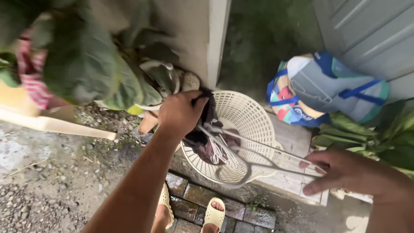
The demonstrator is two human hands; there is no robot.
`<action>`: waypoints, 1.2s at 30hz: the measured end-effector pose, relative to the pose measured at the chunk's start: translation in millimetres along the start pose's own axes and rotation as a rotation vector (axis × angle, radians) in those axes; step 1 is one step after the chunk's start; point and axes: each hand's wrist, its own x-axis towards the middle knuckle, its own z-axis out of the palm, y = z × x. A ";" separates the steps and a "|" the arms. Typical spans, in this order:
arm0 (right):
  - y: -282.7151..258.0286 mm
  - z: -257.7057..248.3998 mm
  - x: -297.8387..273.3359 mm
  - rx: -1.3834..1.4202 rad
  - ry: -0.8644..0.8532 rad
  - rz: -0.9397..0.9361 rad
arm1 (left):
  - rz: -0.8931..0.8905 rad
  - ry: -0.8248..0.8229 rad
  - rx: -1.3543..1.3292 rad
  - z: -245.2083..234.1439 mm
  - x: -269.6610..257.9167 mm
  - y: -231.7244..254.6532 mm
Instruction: Hanging wet clothes on hangers and placing them on a drying rod.
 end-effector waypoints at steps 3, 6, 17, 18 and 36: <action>21.2 10.5 -17.4 0.150 0.043 -0.249 | 0.047 -0.012 0.055 -34.2 -0.8 28.9; -35.0 23.1 -66.6 0.168 0.246 -0.119 | 0.211 0.077 -0.032 -68.4 -11.8 55.1; -58.0 56.9 -165.1 0.190 0.224 -0.090 | 0.513 0.259 -0.103 -225.7 -102.0 167.6; -54.2 58.6 -172.2 0.204 0.234 -0.107 | 0.536 0.319 -0.094 -240.2 -111.2 176.8; -85.3 187.7 -320.1 0.128 0.258 -0.480 | 0.602 -0.070 -0.169 -302.3 -321.6 93.0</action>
